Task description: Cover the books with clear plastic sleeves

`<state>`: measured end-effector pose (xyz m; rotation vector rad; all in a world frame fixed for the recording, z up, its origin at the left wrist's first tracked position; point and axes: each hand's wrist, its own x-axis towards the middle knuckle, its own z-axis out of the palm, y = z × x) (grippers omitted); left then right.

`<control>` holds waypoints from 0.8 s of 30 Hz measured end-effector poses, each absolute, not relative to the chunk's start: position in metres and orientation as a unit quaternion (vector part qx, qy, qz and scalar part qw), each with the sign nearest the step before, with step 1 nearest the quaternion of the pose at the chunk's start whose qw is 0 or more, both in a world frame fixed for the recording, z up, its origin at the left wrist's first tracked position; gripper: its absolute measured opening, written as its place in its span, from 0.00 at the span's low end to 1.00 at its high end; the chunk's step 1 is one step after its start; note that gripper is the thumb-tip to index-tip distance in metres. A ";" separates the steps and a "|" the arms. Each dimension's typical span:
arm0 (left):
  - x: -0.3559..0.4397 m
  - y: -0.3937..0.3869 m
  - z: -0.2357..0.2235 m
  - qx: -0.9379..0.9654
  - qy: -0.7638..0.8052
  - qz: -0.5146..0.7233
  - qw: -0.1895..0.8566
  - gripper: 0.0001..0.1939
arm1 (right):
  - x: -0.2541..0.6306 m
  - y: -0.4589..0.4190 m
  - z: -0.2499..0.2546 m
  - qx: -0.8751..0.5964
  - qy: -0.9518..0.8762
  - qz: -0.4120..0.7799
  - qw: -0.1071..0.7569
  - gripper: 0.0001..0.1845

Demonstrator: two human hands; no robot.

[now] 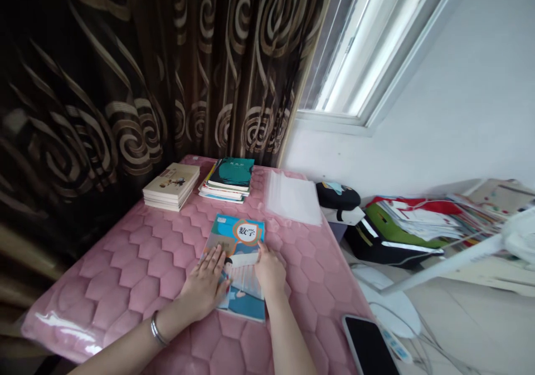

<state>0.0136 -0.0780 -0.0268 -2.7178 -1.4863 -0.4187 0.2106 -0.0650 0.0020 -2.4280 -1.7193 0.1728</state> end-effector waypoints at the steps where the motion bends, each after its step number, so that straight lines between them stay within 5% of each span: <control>1: 0.011 -0.080 -0.028 -0.864 -0.483 -0.141 0.014 0.32 | 0.211 -0.065 0.002 -0.813 -0.574 0.057 0.078 0.24; 24: 0.051 0.026 -0.006 -0.829 -0.551 -0.088 -0.023 0.35 | 0.208 -0.063 -0.004 -0.811 -0.577 0.043 0.082 0.25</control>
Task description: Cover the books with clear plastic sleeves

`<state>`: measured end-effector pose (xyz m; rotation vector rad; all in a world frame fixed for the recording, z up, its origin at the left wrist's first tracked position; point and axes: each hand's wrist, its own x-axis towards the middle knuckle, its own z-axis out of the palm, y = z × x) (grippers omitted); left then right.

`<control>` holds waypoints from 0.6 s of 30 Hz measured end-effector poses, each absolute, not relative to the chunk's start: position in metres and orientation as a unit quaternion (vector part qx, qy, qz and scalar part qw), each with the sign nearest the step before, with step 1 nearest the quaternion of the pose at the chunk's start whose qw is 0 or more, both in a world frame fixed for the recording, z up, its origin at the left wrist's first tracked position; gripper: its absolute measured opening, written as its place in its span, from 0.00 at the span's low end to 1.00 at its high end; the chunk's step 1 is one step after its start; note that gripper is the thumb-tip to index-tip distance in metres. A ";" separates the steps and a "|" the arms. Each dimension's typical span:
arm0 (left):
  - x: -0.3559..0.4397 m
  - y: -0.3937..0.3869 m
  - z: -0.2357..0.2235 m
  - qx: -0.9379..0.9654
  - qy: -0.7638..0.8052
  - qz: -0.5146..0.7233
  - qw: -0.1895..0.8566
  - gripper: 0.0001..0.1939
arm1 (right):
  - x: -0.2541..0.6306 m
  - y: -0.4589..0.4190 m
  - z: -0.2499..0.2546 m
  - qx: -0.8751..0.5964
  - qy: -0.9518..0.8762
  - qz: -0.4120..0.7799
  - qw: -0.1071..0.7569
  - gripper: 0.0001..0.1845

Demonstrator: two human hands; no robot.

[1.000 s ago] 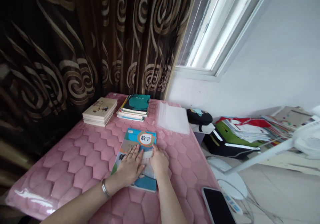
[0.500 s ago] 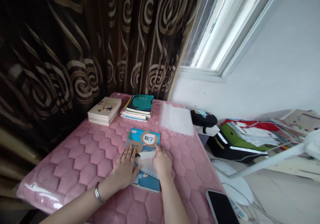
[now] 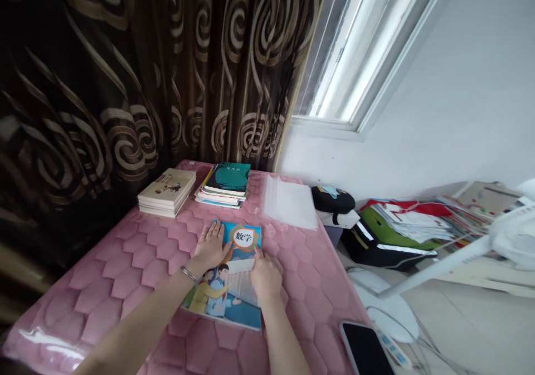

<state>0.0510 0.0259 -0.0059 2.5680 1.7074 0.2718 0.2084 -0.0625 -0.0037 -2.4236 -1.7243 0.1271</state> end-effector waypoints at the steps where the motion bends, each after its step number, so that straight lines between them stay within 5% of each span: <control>1: 0.051 0.020 -0.006 0.831 0.548 0.087 0.018 0.35 | 0.209 -0.062 -0.004 -0.812 -0.576 0.045 0.083 0.25; 10: 0.037 -0.080 -0.023 0.882 0.465 0.078 0.017 0.37 | 0.205 -0.066 0.003 -0.807 -0.584 0.038 0.084 0.25; 18: 0.037 -0.084 -0.017 0.877 0.472 0.079 0.036 0.36 | 0.212 -0.070 0.008 -0.819 -0.549 0.087 0.145 0.16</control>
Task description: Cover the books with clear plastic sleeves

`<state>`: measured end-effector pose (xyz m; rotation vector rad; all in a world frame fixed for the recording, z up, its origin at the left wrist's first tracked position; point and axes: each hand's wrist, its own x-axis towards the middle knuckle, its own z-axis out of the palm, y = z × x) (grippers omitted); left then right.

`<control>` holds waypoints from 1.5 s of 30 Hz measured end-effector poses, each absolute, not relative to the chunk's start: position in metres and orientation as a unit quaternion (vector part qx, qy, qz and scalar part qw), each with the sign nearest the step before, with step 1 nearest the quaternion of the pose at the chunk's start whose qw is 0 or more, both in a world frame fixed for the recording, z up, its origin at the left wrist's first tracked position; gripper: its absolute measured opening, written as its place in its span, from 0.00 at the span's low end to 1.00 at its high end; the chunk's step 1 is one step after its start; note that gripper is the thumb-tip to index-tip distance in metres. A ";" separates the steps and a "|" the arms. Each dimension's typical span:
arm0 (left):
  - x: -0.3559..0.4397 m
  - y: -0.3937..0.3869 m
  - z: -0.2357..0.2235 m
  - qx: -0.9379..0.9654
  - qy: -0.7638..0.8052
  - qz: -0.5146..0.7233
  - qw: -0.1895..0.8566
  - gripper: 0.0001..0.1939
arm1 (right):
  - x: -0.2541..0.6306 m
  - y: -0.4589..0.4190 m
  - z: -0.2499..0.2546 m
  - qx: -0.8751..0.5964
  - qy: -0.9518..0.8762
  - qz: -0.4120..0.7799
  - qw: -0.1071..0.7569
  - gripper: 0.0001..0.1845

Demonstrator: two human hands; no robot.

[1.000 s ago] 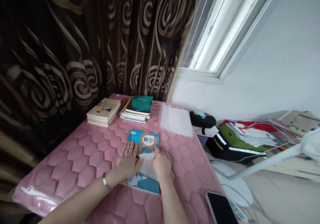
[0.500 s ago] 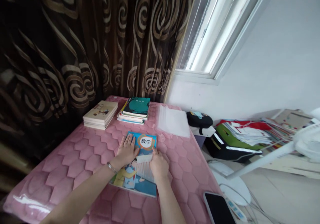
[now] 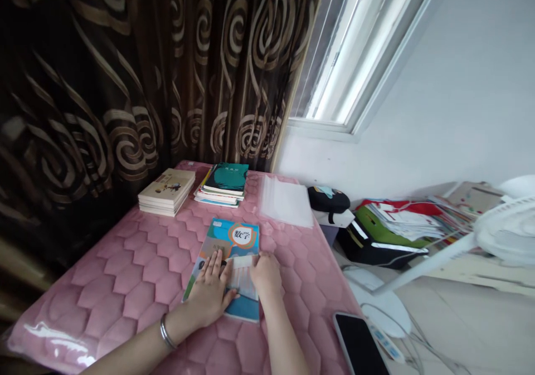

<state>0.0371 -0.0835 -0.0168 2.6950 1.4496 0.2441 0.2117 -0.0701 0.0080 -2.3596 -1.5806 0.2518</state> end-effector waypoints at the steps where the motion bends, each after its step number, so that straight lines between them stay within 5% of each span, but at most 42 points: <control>1: 0.037 -0.083 -0.017 0.878 0.471 0.082 0.035 0.35 | 0.215 -0.070 0.007 -0.816 -0.549 0.100 0.152 0.16; 19: 0.036 -0.084 -0.016 0.877 0.467 0.107 0.037 0.35 | 0.227 -0.061 -0.011 -0.789 -0.568 0.116 0.205 0.19; 25: 0.029 -0.077 0.004 0.816 0.563 0.132 0.016 0.21 | 0.221 -0.070 -0.019 -0.797 -0.560 0.045 0.224 0.16; 29: 0.018 -0.062 0.012 0.761 0.640 0.108 -0.004 0.20 | 0.216 -0.075 -0.019 -0.798 -0.549 0.007 0.246 0.15; 45: 0.018 -0.058 -0.002 0.772 0.624 0.120 -0.019 0.22 | 0.221 -0.063 -0.007 -0.783 -0.533 0.154 0.281 0.17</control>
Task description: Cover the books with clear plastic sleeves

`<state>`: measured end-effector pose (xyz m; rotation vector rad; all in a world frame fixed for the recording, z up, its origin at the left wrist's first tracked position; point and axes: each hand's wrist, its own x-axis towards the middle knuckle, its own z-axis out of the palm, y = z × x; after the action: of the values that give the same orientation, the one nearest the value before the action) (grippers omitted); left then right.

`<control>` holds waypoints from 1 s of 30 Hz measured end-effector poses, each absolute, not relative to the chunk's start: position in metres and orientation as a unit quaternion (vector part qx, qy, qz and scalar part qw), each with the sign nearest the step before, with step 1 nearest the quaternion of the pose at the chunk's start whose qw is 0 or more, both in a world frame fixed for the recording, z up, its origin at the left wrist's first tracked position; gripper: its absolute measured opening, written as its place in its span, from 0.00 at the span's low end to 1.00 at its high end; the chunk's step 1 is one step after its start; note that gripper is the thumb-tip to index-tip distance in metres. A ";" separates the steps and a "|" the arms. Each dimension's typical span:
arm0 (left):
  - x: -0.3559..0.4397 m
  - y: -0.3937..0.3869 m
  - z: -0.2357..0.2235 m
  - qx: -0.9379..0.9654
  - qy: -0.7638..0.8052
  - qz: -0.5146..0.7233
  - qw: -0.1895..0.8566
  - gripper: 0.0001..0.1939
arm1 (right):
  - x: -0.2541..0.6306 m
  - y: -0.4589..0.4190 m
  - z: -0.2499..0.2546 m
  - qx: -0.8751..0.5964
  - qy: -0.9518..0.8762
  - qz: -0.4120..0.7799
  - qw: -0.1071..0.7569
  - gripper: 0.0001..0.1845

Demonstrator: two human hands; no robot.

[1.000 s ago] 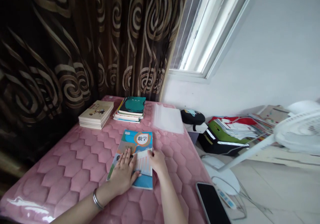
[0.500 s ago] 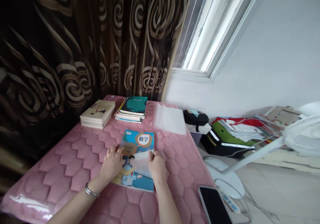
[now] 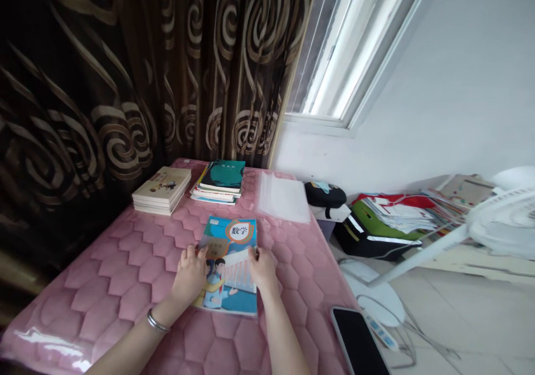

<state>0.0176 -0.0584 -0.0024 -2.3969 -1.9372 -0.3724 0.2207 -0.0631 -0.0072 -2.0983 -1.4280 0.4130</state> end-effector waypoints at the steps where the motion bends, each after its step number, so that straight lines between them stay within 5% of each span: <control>1: 0.017 -0.057 -0.001 -0.771 -0.625 -0.123 0.006 0.23 | 0.222 -0.062 -0.008 -0.780 -0.535 0.166 0.280 0.17; 19: 0.014 -0.027 0.020 -0.702 -0.604 -0.255 -0.278 0.22 | 0.240 -0.069 -0.025 -0.708 -0.513 0.235 0.426 0.23; 30: 0.015 -0.020 0.004 -0.741 -0.659 -0.093 -0.088 0.31 | 0.215 -0.068 -0.021 -0.792 -0.536 0.101 0.273 0.17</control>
<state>0.0150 -0.0195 0.0041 -2.4671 -2.1957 -0.3088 0.2145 -0.0679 -0.0211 -2.1323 -1.4422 0.2714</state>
